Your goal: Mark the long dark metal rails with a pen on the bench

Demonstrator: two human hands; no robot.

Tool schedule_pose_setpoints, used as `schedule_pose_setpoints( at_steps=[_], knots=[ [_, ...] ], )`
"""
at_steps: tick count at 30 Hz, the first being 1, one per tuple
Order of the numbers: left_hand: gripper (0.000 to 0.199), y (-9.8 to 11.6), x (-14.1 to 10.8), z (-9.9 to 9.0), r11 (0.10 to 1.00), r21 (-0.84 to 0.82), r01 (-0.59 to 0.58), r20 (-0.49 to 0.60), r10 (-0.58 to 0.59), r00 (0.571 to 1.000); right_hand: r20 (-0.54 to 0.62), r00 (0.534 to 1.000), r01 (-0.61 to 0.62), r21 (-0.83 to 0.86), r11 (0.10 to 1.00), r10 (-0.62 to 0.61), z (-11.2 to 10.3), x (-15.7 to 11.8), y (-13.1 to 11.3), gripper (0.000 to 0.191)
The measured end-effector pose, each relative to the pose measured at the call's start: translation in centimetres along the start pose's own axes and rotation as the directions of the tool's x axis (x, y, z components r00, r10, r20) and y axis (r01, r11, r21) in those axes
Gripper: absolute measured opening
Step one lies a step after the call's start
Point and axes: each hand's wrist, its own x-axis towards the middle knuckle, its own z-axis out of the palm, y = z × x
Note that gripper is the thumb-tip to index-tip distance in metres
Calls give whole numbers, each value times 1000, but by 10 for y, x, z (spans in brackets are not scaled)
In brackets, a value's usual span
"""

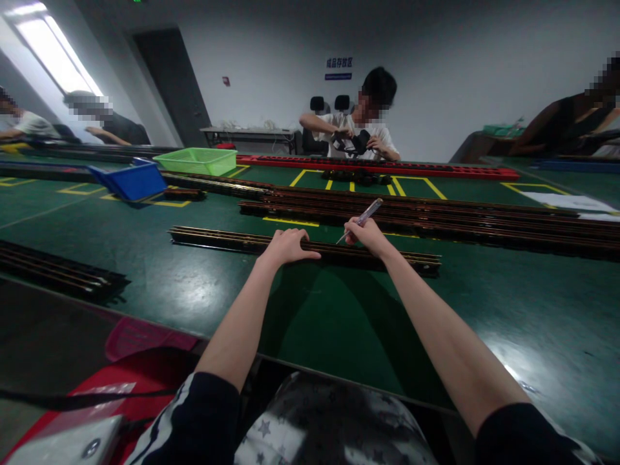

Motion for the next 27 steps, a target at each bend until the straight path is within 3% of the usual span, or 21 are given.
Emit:
schedule_pose_setpoints(
  at_steps=[16,27],
  knots=[
    [64,-1,-5,-3,1000,14,17,19,-17,1000,32,999,15,11,1000,-15,5,-3,-3,22],
    [59,13,-7,0,994,85,-72,-55,77,996,22,999,33,0,999,-33,5,-3,-1,22]
  ],
)
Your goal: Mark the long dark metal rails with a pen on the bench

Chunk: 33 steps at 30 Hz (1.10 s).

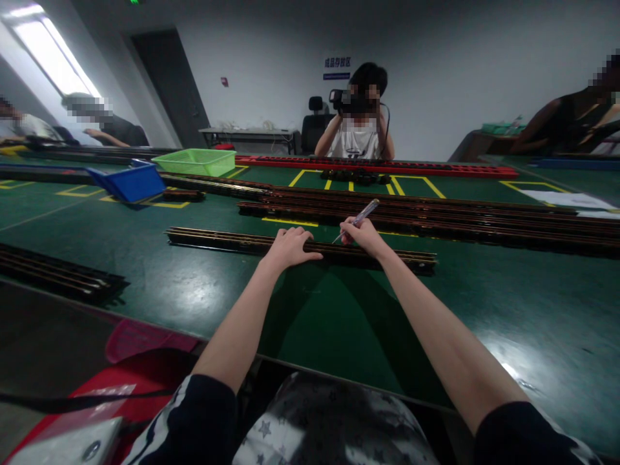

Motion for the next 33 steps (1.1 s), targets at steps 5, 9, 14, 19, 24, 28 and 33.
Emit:
schedule_pose_setpoints(
  at_steps=[5,9,14,19,24,28,33],
  knots=[
    [58,15,3,7,999,2,-53,-41,53,998,-11,1000,-15,-8,1000,14,1,0,-1,23],
    [57,20,4,12,997,20,-72,-66,73,995,-24,1000,-6,-9,1000,6,1,2,0,22],
    [57,22,5,14,998,37,-54,-49,56,997,-25,1000,-5,-4,1000,5,2,2,1,23],
    [55,25,5,12,999,37,-31,-27,32,999,-25,1000,-3,-1,1000,3,2,0,-2,23],
    [55,24,5,11,999,21,-35,-10,35,999,-31,1000,-3,-25,1000,3,2,-1,-5,24],
    [54,22,7,11,1000,-5,-29,-3,29,1000,-27,999,22,-68,997,-24,0,0,-2,22],
    [55,19,6,8,1000,-10,-28,11,28,1000,-13,999,31,-74,997,-32,1,2,1,20]
  ],
)
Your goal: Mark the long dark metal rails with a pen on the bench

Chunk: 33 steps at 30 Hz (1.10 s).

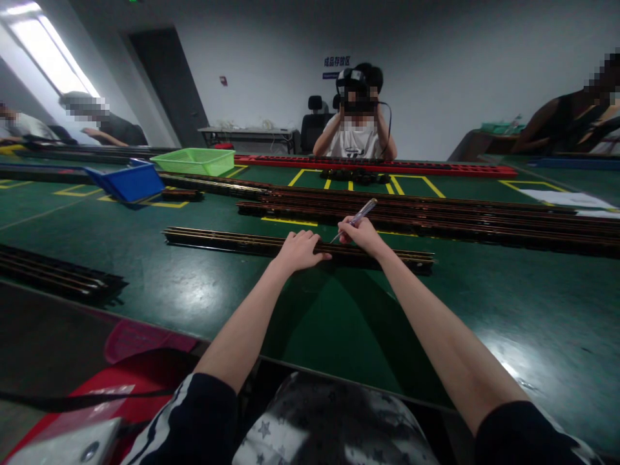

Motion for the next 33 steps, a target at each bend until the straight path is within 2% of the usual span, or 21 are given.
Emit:
schedule_pose_setpoints(
  at_steps=[18,27,33],
  knots=[
    [61,-11,-1,-5,1000,-5,30,38,-29,999,-6,1000,-17,4,1000,17,6,-5,-12,22],
    [60,-15,-1,-6,999,-6,33,46,-33,998,1,1000,7,-2,1000,-7,3,1,0,21],
    [58,-14,0,-7,999,-5,34,54,-34,998,0,1000,-21,-14,1000,21,1,2,3,20]
  ],
)
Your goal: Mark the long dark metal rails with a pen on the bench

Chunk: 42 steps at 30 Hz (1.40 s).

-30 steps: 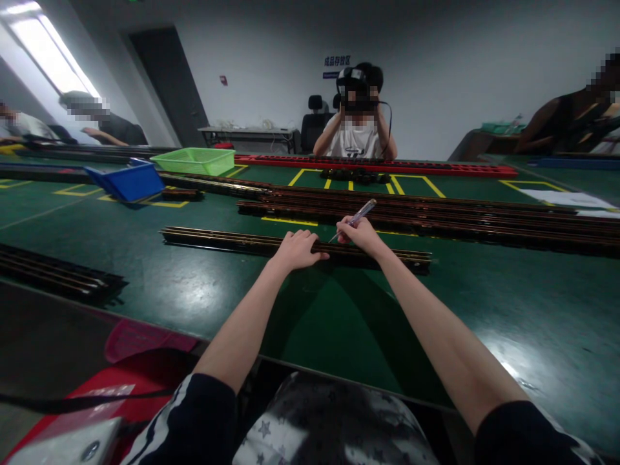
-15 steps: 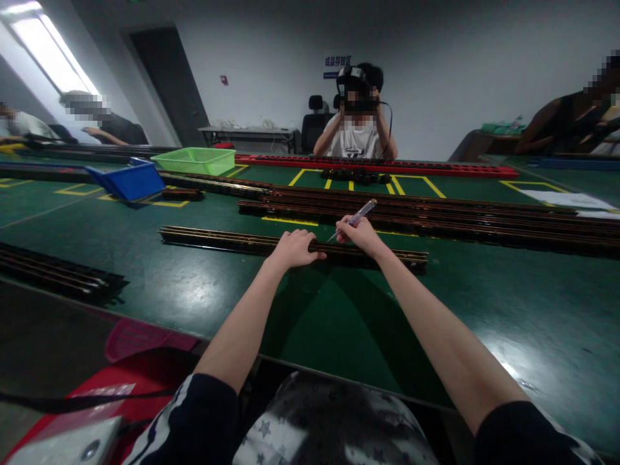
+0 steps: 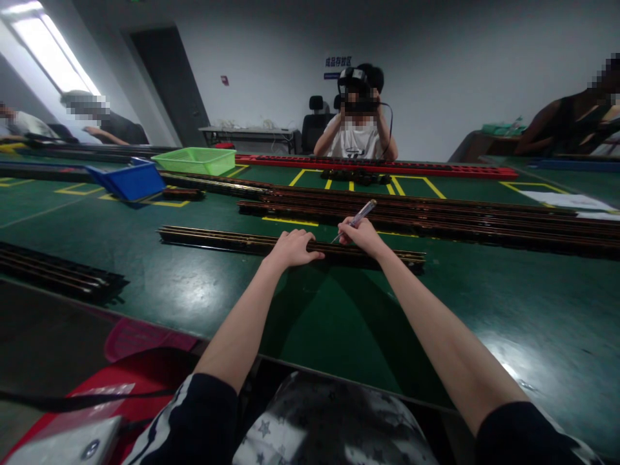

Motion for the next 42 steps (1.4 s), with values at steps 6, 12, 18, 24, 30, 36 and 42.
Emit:
schedule_pose_setpoints(
  at_steps=[6,12,18,24,30,36,42],
  knots=[
    [57,-1,0,-1,1000,26,15,3,-15,1000,-14,1000,-19,9,1000,19,1,0,-3,23],
    [57,-4,-2,-3,1000,19,18,15,-18,1000,-17,999,-32,9,999,33,2,-2,-7,24],
    [57,-9,-2,-3,999,19,33,26,-33,999,-7,1000,-12,7,1000,12,-1,-1,-4,23],
    [58,-12,-2,-4,999,4,35,40,-35,999,-3,1000,-13,15,1000,13,-2,0,-1,22],
    [57,-12,-3,-5,999,0,43,42,-43,998,-18,1000,-25,16,1000,26,-5,2,1,22],
    [57,-13,-3,-4,999,-1,48,35,-48,998,-50,997,-58,3,998,58,-6,0,-2,24],
    [57,-13,-4,-3,999,7,34,22,-34,999,-45,998,-43,13,999,43,-4,0,0,23]
  ],
)
